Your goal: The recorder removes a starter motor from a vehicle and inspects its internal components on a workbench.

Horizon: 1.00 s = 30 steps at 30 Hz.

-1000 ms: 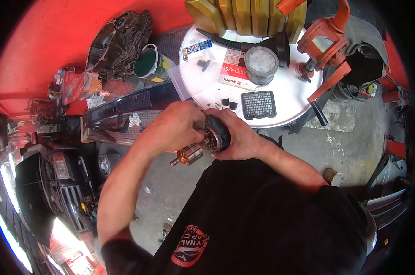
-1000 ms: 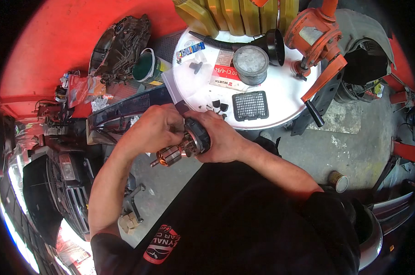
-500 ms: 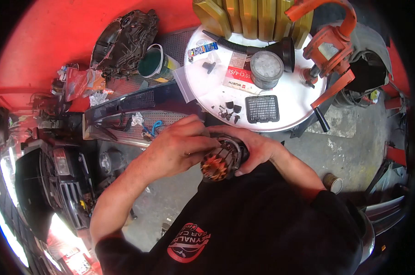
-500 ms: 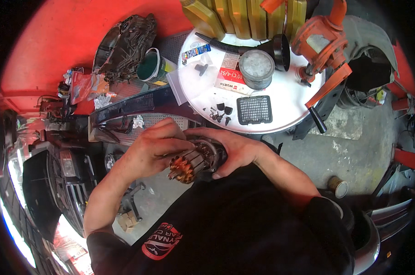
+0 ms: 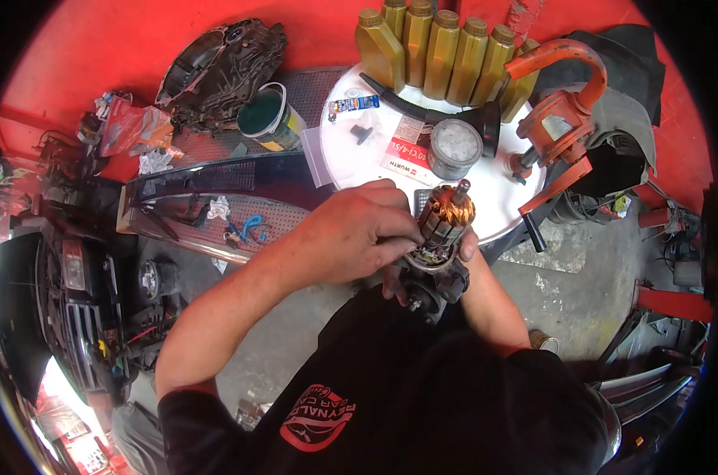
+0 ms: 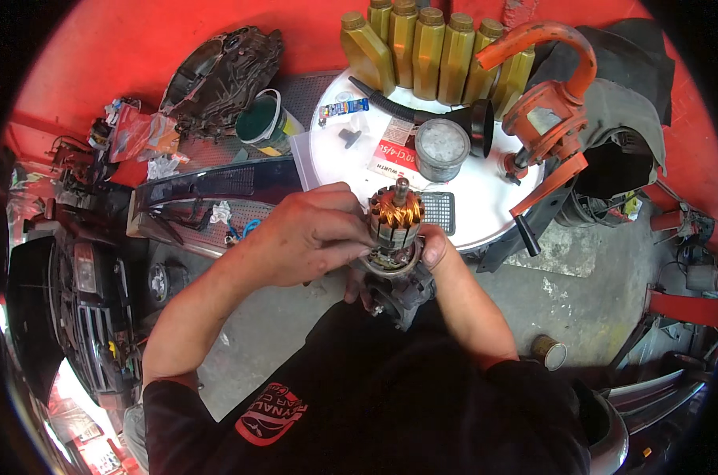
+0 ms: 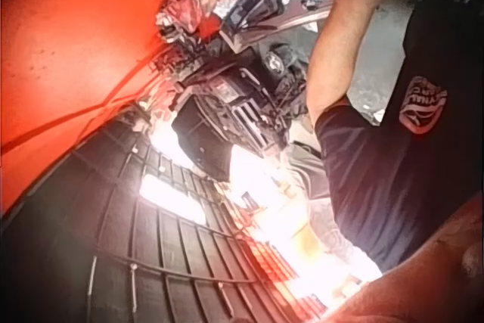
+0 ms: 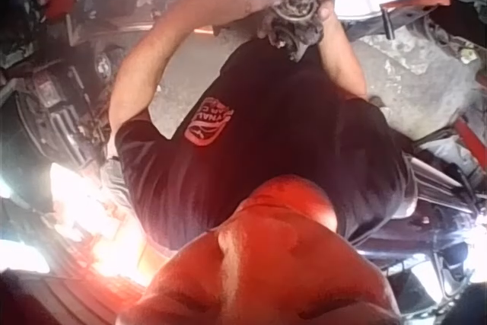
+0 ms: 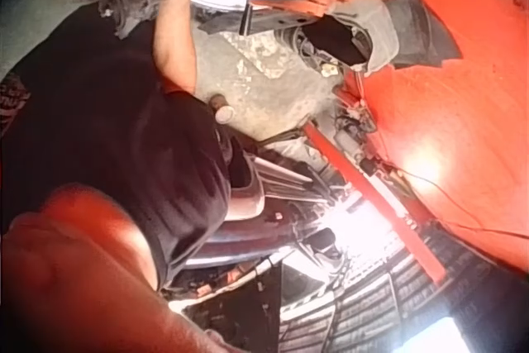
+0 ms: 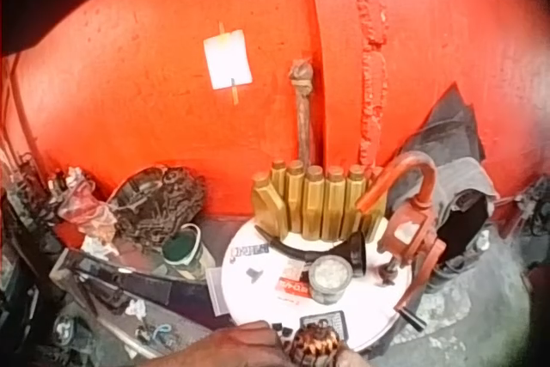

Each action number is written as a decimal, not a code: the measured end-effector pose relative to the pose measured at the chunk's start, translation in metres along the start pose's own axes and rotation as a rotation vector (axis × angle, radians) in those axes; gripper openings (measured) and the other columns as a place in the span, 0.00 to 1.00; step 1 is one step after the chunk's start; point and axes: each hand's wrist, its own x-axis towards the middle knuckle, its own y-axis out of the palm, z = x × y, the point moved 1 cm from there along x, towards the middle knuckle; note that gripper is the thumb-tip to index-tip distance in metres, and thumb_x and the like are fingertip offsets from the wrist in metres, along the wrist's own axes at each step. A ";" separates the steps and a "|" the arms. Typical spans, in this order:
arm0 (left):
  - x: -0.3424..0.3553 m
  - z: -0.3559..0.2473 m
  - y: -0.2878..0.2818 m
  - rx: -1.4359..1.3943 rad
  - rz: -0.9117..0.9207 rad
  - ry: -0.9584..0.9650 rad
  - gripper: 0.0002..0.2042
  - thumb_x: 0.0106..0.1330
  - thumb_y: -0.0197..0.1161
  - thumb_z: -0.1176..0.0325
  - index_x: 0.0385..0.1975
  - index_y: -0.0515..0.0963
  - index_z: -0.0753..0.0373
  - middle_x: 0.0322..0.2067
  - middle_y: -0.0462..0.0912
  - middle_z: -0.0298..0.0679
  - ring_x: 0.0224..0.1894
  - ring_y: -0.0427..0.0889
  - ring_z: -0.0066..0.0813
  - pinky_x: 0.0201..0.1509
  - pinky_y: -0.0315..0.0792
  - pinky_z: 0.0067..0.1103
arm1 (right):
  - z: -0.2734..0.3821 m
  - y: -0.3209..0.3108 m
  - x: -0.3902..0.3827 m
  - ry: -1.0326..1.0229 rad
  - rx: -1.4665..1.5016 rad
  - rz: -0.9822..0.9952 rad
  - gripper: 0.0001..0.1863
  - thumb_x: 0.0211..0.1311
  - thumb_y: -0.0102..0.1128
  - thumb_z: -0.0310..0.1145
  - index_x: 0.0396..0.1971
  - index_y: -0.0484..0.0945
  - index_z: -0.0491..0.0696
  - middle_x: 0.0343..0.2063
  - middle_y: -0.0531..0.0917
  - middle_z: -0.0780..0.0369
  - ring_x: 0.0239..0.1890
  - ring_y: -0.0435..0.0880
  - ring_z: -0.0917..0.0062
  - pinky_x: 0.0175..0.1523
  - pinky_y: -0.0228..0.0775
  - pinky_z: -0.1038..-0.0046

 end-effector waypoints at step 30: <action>-0.037 -0.008 0.030 -0.148 -0.131 -0.304 0.09 0.61 0.72 0.73 0.41 0.85 0.65 0.42 0.86 0.46 0.50 0.84 0.51 0.54 0.79 0.39 | -0.023 -0.032 -0.024 0.296 0.181 -0.147 0.52 0.46 0.88 0.34 0.71 0.69 0.33 0.61 0.83 0.43 0.60 0.86 0.50 0.65 0.78 0.47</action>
